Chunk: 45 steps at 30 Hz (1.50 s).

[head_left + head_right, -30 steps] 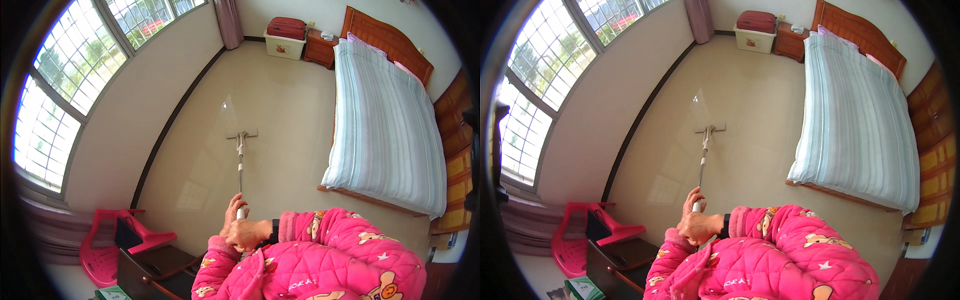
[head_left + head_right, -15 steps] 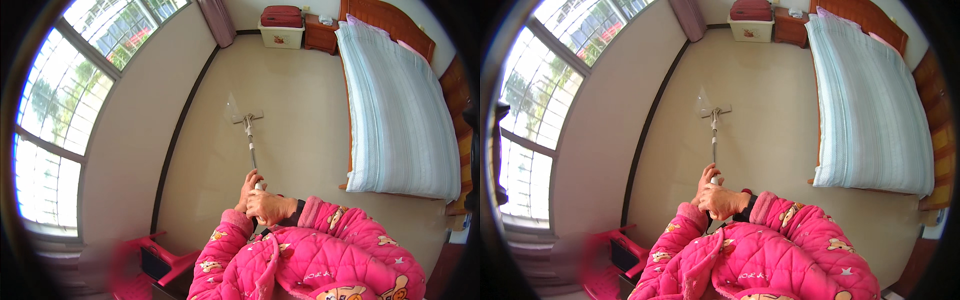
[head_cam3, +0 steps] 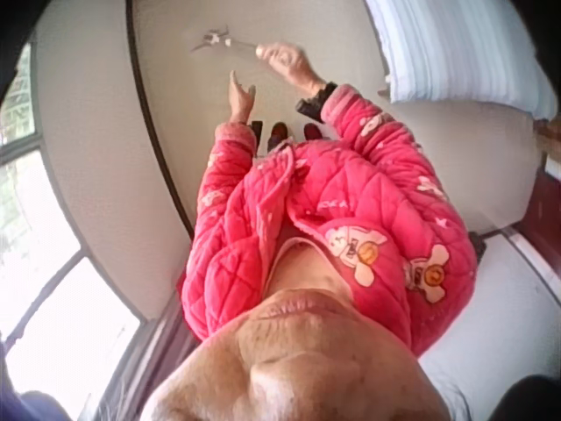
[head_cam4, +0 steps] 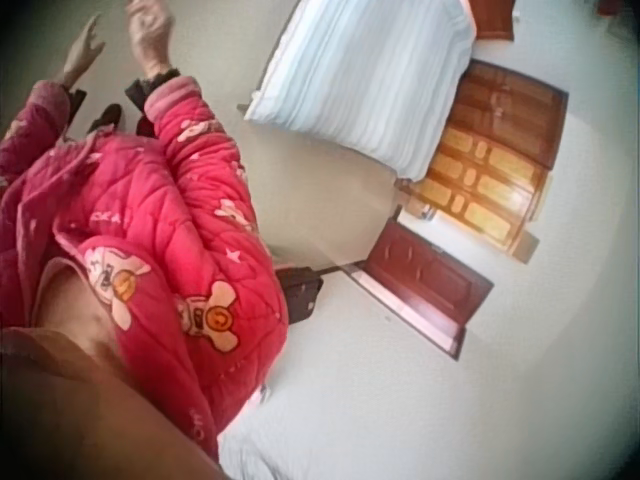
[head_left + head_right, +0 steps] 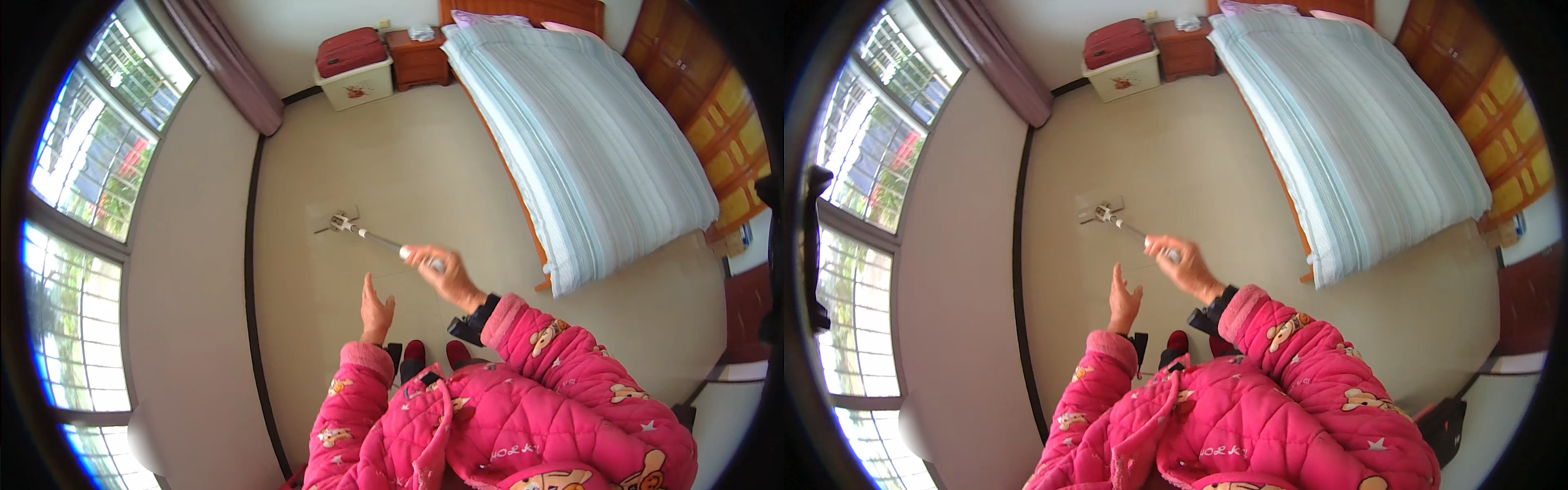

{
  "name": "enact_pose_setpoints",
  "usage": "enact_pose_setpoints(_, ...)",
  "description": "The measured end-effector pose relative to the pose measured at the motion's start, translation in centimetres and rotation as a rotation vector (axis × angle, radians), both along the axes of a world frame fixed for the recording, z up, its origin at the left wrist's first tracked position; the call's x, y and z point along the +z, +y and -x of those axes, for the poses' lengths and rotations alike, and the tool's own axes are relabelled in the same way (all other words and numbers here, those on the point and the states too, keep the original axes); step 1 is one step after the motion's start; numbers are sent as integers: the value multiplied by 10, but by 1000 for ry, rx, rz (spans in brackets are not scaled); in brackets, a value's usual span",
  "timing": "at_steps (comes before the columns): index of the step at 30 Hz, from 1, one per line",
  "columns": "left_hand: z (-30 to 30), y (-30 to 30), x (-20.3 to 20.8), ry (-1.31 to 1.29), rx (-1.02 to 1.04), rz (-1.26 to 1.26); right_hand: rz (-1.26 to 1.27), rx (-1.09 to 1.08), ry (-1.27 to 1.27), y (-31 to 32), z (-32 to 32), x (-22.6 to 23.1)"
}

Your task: The person mops the tiled floor of a bedroom using a flat mop, moving around a bed, desk, and chair. The person then moves into an adjacent room and continues mopping near stacked sacks.

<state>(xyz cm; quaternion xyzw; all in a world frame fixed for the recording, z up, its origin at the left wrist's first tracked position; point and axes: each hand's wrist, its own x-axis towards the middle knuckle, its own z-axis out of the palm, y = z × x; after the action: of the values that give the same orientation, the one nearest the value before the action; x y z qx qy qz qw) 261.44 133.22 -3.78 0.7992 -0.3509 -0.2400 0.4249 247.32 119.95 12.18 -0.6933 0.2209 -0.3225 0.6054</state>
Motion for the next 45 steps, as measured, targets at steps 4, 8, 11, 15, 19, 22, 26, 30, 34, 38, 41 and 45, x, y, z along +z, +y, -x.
enact_pose_setpoints(4, -24, -46, 5, -139, -51, -8, -266, -210, -297, -19, -9, 19)
enact_pose_setpoints(8, -42, -73, 12, -238, -129, 110, -240, -320, -521, 2, -13, 56)
enact_pose_setpoints(11, -34, -86, 7, -265, -141, 73, -116, -369, -678, 12, 10, 100)
enact_pose_setpoints(15, 2, -102, 3, -236, -291, 41, 23, -304, -657, 38, 70, 149)
enact_pose_setpoints(19, 65, -113, 13, -266, -575, 158, 71, -483, -660, 62, 139, 170)
enact_pose_setpoints(22, 121, -117, 25, -250, -887, 174, 119, -550, -663, 95, 202, 181)
enact_pose_setpoints(26, 208, -126, 38, -213, -1090, 279, 311, -676, -623, 136, 278, 188)
enact_pose_setpoints(30, 291, -137, 45, -263, -1258, 220, 433, -899, -544, 167, 329, 179)
enact_pose_setpoints(34, 363, -134, 42, -253, -1356, 235, 501, -923, -496, 189, 380, 160)
enact_pose_setpoints(38, 427, -126, 48, -175, -1586, 384, 485, -1070, -402, 201, 427, 139)
enact_pose_setpoints(41, 467, -106, 60, 58, -1849, 264, 469, -1084, -280, 211, 460, 140)
enact_pose_setpoints(45, 489, -116, 68, -321, -2001, 54, 312, -1123, -456, 222, 493, 151)
